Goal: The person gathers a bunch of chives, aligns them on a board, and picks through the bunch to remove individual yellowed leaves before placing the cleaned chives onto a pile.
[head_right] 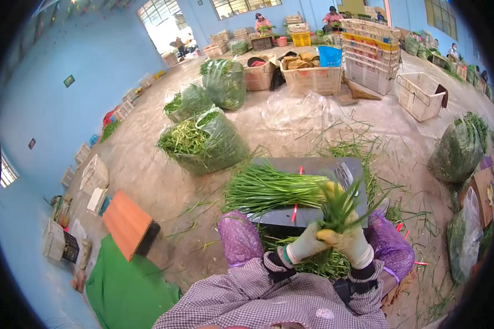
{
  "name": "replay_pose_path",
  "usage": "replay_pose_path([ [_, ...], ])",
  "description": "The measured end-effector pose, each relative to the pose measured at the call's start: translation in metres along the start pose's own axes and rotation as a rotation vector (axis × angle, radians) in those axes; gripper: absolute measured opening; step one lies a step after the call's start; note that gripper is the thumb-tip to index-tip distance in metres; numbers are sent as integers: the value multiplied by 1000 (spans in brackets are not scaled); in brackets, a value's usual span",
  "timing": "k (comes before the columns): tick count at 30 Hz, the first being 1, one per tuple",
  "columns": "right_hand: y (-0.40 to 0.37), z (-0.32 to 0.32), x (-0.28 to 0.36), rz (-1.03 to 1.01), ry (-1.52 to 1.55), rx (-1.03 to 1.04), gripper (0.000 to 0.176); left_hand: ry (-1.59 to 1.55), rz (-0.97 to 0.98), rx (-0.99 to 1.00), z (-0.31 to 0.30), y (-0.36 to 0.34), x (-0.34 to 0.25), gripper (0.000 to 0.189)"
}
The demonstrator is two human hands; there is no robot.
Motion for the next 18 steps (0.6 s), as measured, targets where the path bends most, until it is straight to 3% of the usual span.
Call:
replay_pose_path([
  [3, 0, -9, -97, 246, 39, 104, 66, 53, 55, -180, -46, 0, -41, 47],
  [4, -6, -7, -125, 341, 132, 125, 64, -246, 30, -334, -63, -5, -55, 30],
  [5, -15, 6, -156, 466, 296, 205, 64, -543, 46, -501, -80, -12, -68, 26],
  [6, -34, 20, -182, 600, 476, 285, 65, 92, 186, -468, -100, -15, -100, 31],
  [7, -55, 36, -199, 730, 659, 382, 68, -132, 169, -643, -126, -27, -94, 29],
  [9, -79, 58, -217, 861, 857, 511, 76, -152, 106, -806, -180, -52, -82, 18],
  [12, -90, 59, -244, 842, 706, 532, 95, -398, 131, -1031, -241, -96, -48, 16],
  [15, -84, 62, -213, 660, 877, 419, 98, -458, 188, -1113, -274, -123, -35, 17],
  [16, -85, 66, -220, 671, 976, 394, 91, -466, 204, -1152, -282, -133, -31, 18],
  [18, -89, 66, -208, 669, 852, 424, 83, -492, 222, -1172, -298, -147, -19, 21],
])
Point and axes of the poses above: each hand's wrist, its own y-axis towards the middle knuckle, its own z-axis out of the palm, x = y × z, the point moved 10 cm from there along y, towards the middle knuckle, and after that the axes turned 6 degrees about z, right-handed, at the moved point
